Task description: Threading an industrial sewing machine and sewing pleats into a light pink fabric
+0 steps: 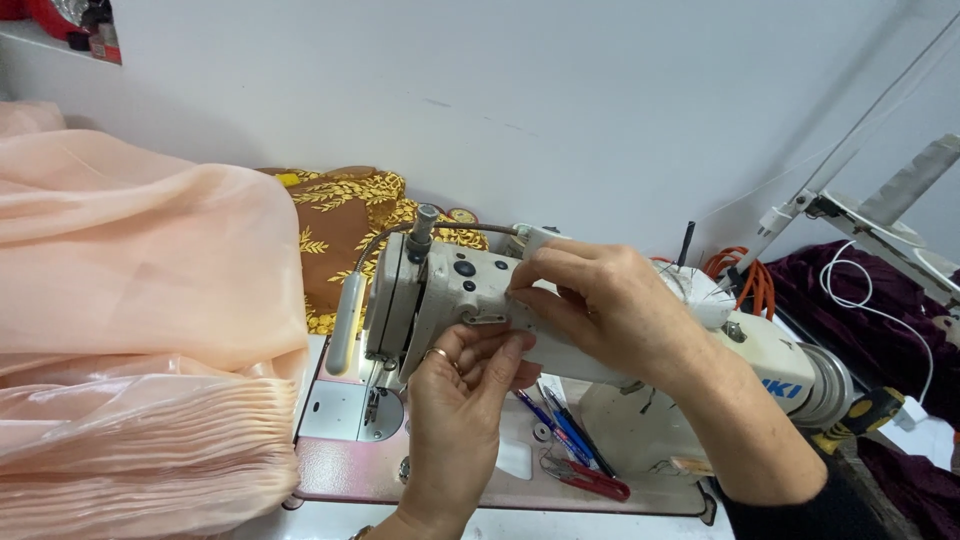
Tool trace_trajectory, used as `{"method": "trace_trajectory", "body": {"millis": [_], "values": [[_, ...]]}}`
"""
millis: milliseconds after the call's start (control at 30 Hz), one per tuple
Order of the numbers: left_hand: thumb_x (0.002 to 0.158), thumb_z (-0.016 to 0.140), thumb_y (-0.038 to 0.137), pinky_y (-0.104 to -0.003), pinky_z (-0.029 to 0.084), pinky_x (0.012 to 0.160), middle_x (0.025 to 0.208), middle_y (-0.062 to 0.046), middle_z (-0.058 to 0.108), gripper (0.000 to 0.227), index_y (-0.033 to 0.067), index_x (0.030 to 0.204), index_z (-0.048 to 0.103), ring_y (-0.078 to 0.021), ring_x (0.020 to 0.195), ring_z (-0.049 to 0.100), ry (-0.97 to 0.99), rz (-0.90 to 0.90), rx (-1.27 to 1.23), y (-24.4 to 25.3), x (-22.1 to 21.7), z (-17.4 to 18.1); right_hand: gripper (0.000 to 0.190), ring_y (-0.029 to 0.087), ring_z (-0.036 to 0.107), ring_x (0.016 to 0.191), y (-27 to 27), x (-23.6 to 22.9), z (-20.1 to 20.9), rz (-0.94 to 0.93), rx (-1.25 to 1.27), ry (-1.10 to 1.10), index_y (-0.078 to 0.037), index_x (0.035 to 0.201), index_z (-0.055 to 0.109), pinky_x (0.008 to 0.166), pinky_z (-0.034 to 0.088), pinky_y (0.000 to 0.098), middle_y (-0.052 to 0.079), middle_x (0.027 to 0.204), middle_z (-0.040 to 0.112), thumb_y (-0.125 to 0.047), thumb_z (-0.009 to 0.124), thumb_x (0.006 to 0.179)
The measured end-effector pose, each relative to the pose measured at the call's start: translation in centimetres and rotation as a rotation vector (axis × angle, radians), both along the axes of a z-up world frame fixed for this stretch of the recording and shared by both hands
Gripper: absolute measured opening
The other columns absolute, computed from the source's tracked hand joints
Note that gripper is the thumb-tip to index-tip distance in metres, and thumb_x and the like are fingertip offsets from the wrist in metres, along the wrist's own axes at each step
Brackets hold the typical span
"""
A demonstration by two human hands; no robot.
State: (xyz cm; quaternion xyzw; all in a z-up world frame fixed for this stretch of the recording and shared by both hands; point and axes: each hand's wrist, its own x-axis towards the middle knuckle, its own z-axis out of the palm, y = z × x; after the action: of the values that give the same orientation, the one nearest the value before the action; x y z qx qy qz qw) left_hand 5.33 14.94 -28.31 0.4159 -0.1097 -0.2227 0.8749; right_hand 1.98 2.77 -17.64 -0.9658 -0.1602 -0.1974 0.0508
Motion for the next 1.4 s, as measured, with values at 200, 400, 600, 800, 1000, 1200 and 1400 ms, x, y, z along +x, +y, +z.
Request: {"method": "trace_trajectory", "body": {"millis": [200,400,600,800,1000,1200,1400], "values": [[0.081,0.069,0.010,-0.028,0.061,0.062,0.086,-0.017,0.079,0.022,-0.0011,0.100,0.068,-0.0208,0.060,0.071,0.005,0.048,-0.028,-0.5,0.0,-0.2,0.005,0.017,0.054,0.054,0.3,-0.1,0.1,0.026,-0.014,-0.004,-0.010,0.091,0.063,0.052,0.043,0.0273,0.001,0.086,0.064,-0.012,0.059,0.092],[0.082,0.070,0.011,-0.027,0.058,0.058,0.083,-0.017,0.078,0.018,-0.0012,0.095,0.068,-0.0195,0.056,0.068,0.035,0.071,-0.057,-0.9,0.1,-0.3,0.010,0.017,0.063,0.067,0.7,0.0,0.2,0.002,-0.070,0.006,-0.013,0.089,0.065,0.054,0.047,0.0301,-0.002,0.091,0.064,-0.017,0.058,0.093],[0.090,0.060,0.016,-0.028,0.059,0.055,0.078,-0.015,0.077,0.017,-0.0003,0.091,0.066,-0.0190,0.051,0.066,-0.030,0.092,-0.067,-0.9,0.0,-0.8,0.010,0.019,0.063,0.079,1.3,-0.1,0.4,-0.003,-0.107,0.002,-0.014,0.089,0.067,0.061,0.049,0.0332,-0.001,0.099,0.065,-0.019,0.059,0.092],[0.091,0.057,0.014,-0.029,0.054,0.048,0.073,-0.014,0.072,0.017,-0.0001,0.093,0.065,-0.0197,0.045,0.062,-0.162,0.042,-0.174,1.1,-1.1,-1.6,0.020,0.022,0.063,0.100,3.6,-1.7,2.6,0.171,0.017,0.047,-0.009,0.104,0.067,0.085,0.053,0.0342,0.007,0.114,0.067,-0.021,0.055,0.093],[0.092,0.057,0.015,-0.033,0.053,0.041,0.066,-0.012,0.064,0.019,-0.0006,0.097,0.067,-0.0207,0.043,0.058,-0.129,-0.006,-0.216,2.5,-1.2,-1.5,0.027,0.011,0.066,0.068,3.9,-2.2,2.3,0.049,0.158,0.372,-0.013,0.104,0.071,0.057,0.051,0.0238,-0.001,0.079,0.072,-0.031,0.062,0.086],[0.091,0.059,0.014,-0.035,0.052,0.040,0.068,-0.017,0.063,0.018,-0.0027,0.093,0.064,-0.0209,0.042,0.055,0.063,-0.084,-0.253,2.3,-0.9,-1.4,0.010,0.010,0.043,0.053,3.4,-1.7,0.8,-0.079,0.285,0.244,-0.012,0.085,0.080,0.048,0.033,0.0247,-0.003,0.059,0.047,-0.019,0.074,0.081],[0.093,0.059,0.015,-0.035,0.046,0.043,0.074,-0.016,0.062,0.018,-0.0031,0.094,0.063,-0.0214,0.043,0.051,0.239,-0.127,-0.244,1.7,-0.8,-1.1,0.007,0.010,0.034,0.052,3.3,-0.3,-0.1,-0.210,0.266,0.071,-0.011,0.084,0.075,0.050,0.029,0.0255,-0.003,0.064,0.045,-0.015,0.070,0.085]]}}
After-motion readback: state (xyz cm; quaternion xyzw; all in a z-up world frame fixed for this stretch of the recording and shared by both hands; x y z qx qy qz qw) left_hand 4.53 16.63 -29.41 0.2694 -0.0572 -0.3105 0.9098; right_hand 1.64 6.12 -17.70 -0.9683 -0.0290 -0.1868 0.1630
